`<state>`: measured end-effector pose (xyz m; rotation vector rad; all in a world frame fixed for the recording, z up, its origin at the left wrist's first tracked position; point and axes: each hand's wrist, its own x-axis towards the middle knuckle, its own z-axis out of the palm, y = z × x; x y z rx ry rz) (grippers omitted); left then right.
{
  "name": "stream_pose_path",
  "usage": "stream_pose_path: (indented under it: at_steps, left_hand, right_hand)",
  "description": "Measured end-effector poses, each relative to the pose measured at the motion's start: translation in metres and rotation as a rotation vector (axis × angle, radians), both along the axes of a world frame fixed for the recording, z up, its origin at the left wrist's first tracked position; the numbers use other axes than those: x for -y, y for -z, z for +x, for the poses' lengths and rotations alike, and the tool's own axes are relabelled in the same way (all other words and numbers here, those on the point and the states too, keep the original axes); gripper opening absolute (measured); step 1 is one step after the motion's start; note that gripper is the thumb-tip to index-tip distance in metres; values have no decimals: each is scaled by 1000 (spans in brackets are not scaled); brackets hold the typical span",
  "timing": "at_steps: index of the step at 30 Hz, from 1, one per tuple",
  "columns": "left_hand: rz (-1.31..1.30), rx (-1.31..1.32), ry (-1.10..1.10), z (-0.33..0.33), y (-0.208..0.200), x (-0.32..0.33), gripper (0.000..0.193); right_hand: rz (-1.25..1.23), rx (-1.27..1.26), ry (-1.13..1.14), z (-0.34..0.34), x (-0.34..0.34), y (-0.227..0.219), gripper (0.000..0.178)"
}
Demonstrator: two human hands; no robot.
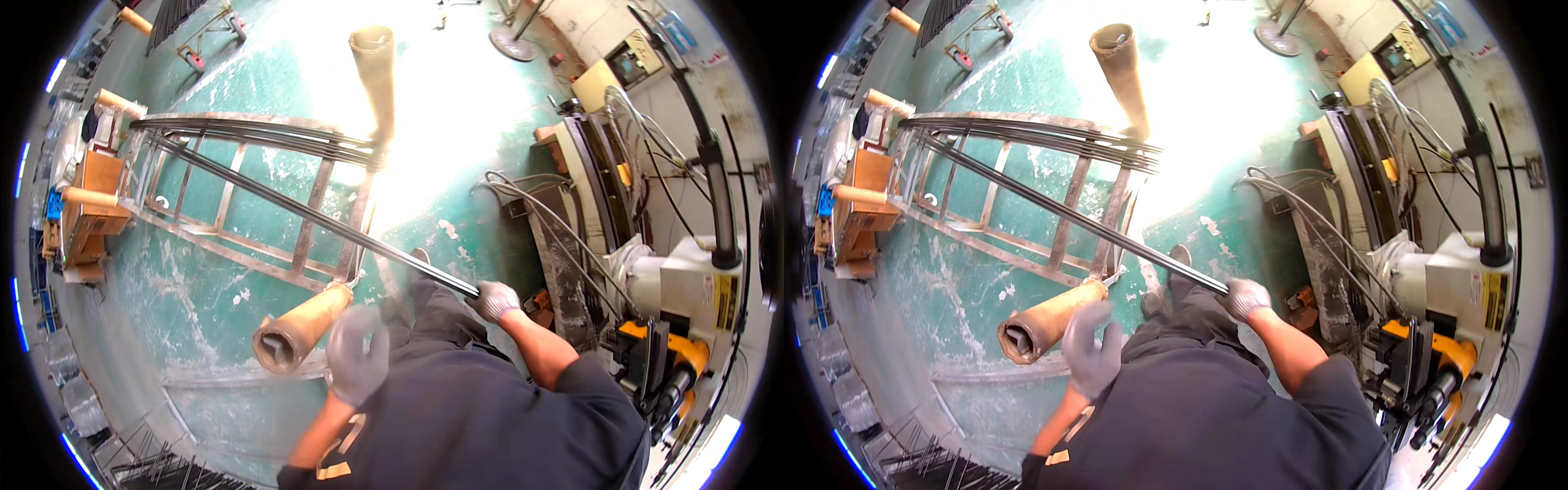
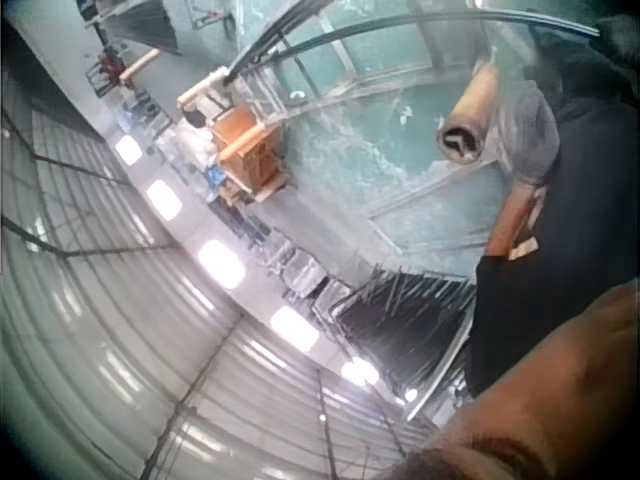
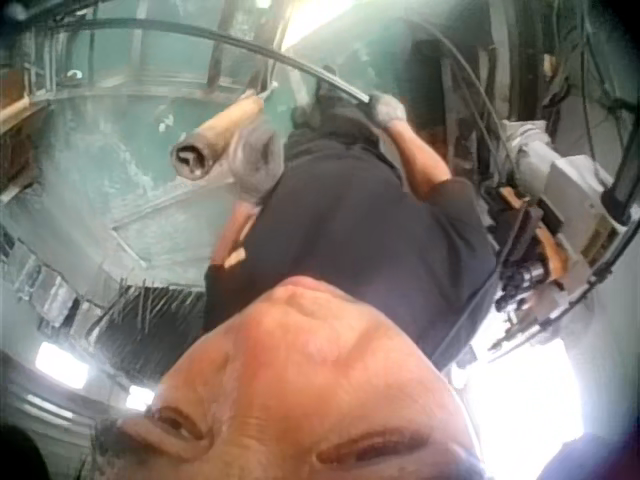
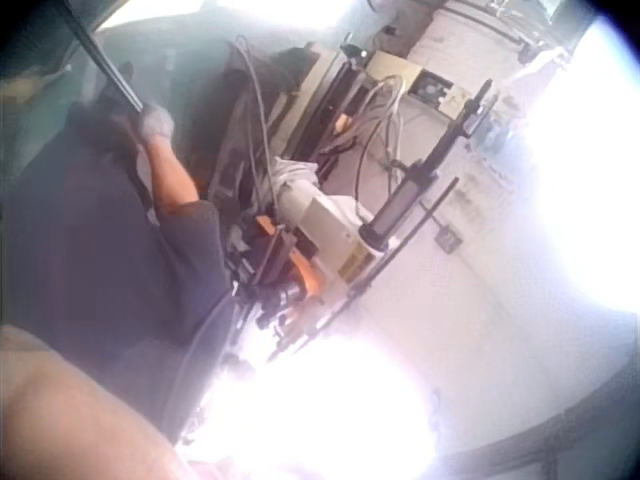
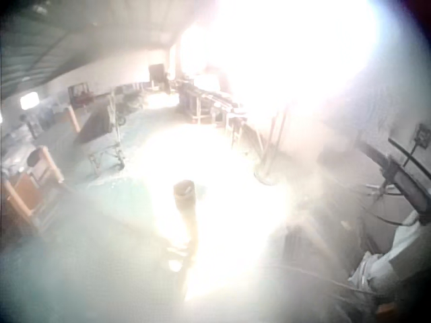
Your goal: The person repeatedly picks up straight metal rods from a rack, feeds them into a bending machine, and removes the bent rods to place them on a nearby rack. The task involves consistent handling of multiple rods in a repetitive cycle.
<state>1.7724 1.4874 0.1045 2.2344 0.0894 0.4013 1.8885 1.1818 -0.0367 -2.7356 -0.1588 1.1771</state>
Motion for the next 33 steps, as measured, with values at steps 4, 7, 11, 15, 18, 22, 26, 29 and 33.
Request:
stream_pose_path:
  at_steps: [4,7,11,15,18,22,26,29,33]
  left_hand:
    - [-1026,-535,-399,-5,159,-16,21]
    - [-1563,-544,-453,-1,212,-24,29]
    - [-2016,-533,-497,2,198,-2,26]
    - [-2044,-700,-607,-26,194,30,8]
    - [-1705,-784,-243,-57,173,74,10]
    - [-1982,-673,-118,-27,114,83,14]
    - [-1703,-464,204,0,15,114,13]
    - [-1640,-433,302,-17,-20,199,18]
    - [-1585,-493,463,-39,-16,311,19]
  right_hand:
    - [-166,67,85,-101,69,-70,32]
    - [-180,267,111,-187,119,-98,29]
    - [-187,417,164,-292,156,-110,25]
    - [-210,551,199,-351,193,-88,18]
    - [-265,541,306,-402,243,-82,9]
    - [-279,639,542,-480,335,-66,6]
    - [-580,768,819,-585,426,-33,32]
    - [-1023,918,1447,-607,436,-1,42]
    - [1055,1063,2376,-576,410,-7,39]
